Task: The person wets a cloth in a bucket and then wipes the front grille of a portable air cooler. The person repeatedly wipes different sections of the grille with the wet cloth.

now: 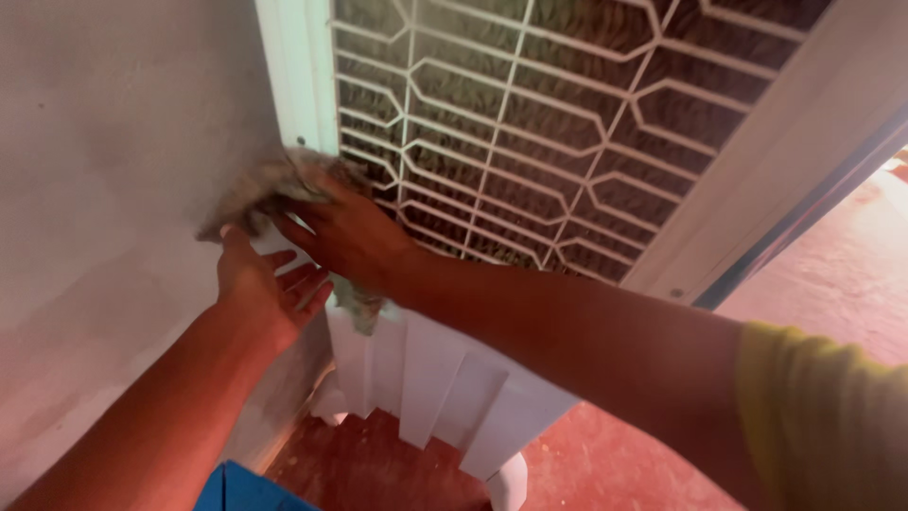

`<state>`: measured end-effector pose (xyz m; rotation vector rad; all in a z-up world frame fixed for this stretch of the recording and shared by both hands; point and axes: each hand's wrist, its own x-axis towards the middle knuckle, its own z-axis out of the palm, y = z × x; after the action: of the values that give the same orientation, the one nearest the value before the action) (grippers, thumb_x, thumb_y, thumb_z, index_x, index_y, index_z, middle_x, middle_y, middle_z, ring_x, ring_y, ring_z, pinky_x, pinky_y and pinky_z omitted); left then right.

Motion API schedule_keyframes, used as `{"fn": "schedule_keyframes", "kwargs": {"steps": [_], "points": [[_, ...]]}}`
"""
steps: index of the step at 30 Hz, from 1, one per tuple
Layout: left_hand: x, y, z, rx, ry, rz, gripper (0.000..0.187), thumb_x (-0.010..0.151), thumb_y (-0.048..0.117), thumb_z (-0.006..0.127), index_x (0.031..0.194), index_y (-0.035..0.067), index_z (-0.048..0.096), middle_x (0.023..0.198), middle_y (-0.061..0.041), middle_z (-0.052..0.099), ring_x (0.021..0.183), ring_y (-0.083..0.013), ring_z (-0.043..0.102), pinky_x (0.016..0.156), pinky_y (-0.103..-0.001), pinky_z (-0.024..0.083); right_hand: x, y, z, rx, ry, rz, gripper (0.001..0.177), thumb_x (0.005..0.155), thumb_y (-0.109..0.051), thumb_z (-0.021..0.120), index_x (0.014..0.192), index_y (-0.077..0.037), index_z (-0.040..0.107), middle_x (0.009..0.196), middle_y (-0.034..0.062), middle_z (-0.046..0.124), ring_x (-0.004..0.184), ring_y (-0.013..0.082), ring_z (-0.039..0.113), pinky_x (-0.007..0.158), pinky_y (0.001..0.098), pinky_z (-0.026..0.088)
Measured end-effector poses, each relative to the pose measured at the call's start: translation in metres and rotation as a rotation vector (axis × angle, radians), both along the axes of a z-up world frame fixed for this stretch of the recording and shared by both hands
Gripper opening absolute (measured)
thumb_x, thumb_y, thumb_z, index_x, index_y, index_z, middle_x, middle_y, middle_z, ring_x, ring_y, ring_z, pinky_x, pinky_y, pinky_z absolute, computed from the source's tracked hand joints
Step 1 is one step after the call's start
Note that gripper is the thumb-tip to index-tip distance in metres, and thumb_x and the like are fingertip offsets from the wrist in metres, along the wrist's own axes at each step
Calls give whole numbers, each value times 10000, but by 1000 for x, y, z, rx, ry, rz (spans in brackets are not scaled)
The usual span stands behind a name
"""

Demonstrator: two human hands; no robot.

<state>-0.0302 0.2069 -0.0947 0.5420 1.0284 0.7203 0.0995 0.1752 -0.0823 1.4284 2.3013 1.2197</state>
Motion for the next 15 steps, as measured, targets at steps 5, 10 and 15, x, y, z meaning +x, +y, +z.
{"fn": "schedule_keyframes", "kwargs": {"steps": [5, 10, 15], "points": [[-2, 2, -24, -59, -62, -90, 1006, 999, 728, 108, 1338, -96, 575, 1317, -199, 667, 1209, -278, 648, 1014, -406, 517, 46, -78, -17, -68, 293, 318, 792, 625, -358, 729, 1375, -119, 651, 1405, 87, 623, 1340, 302, 517, 1150, 550, 361], [40, -28, -32, -183, 86, -376, 1024, 1016, 729, 81, 1237, -98, 643, 1219, -270, 687, 1054, -320, 678, 885, -405, 542, 100, -199, -1, -444, 171, 129, 250, 896, -218, 700, 1136, -150, 720, 972, 30, 706, 1023, 201, 701, 1206, 521, 377], [55, -22, -29, -104, 234, -225, 738, 1042, 561, 193, 1146, -8, 650, 1119, -225, 719, 856, -288, 717, 698, -379, 597, 110, -245, 45, -597, -2, 79, 292, 836, -214, 694, 1128, -218, 700, 1042, -4, 740, 1119, 187, 686, 1300, 545, 222]]}}
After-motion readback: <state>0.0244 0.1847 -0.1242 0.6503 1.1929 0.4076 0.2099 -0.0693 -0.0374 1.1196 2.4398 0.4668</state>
